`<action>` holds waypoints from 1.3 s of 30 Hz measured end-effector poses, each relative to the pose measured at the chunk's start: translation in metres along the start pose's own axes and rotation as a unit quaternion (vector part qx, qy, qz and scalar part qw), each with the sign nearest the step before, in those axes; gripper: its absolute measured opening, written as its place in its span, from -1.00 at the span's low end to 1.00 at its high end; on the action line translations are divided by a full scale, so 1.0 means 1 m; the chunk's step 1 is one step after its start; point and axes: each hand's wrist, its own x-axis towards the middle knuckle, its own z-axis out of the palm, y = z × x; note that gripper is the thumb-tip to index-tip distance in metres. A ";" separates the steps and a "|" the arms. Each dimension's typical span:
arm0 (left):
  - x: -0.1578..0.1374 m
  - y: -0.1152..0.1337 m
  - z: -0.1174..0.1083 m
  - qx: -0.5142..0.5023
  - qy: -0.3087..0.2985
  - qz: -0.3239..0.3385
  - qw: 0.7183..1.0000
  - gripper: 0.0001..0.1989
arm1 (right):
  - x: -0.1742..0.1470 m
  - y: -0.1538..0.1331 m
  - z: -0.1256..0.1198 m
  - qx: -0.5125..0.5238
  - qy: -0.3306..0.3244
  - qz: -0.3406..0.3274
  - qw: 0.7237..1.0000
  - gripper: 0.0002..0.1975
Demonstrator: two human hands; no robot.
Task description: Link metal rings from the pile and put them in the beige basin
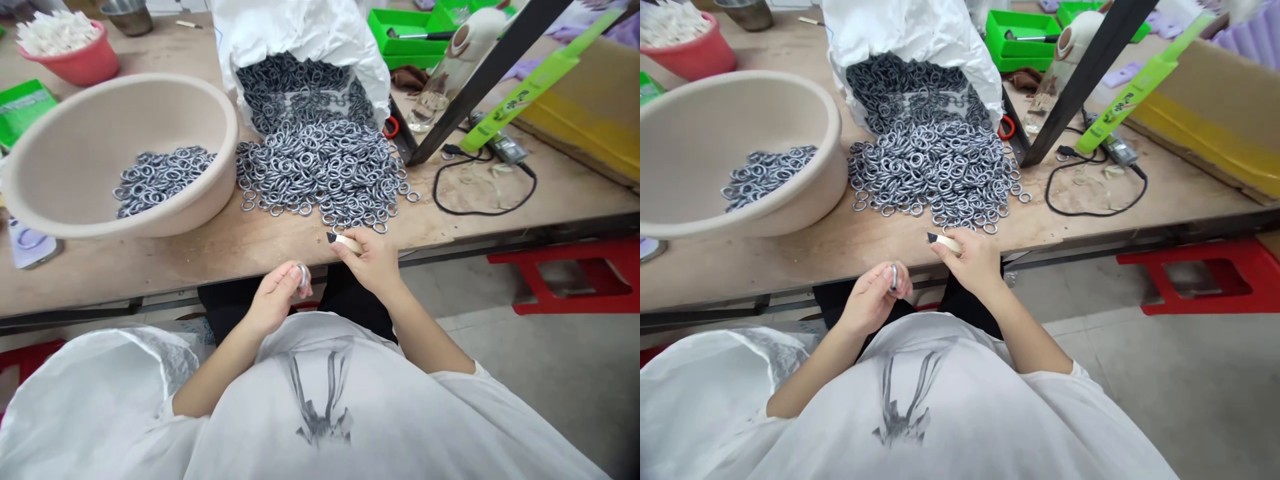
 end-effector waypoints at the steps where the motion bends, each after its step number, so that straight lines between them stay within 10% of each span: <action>1: 0.001 0.001 -0.001 -0.011 0.018 -0.012 1.000 -0.64 | -0.002 0.005 -0.001 -0.047 0.011 0.007 0.999 -0.66; 6: 0.007 0.003 -0.004 -0.086 0.068 -0.088 0.990 -0.72 | -0.011 0.017 -0.002 -0.192 -0.016 0.028 0.981 -0.79; 23: 0.005 0.000 -0.003 -0.091 0.042 -0.192 0.976 -0.63 | -0.021 0.024 0.006 -0.144 0.005 -0.014 0.989 -0.73; 29: 0.008 -0.018 0.000 -0.010 0.068 -0.131 0.989 -0.63 | -0.015 0.012 0.008 0.126 -0.031 0.069 0.989 -0.76; 35: 0.009 -0.025 0.007 0.071 0.082 0.003 0.994 -0.57 | -0.019 -0.031 0.025 0.449 -0.127 0.181 0.866 -0.57; 39: 0.008 -0.016 0.008 0.018 0.073 -0.007 0.997 -0.53 | -0.019 -0.042 0.029 0.410 -0.113 0.087 0.901 -0.64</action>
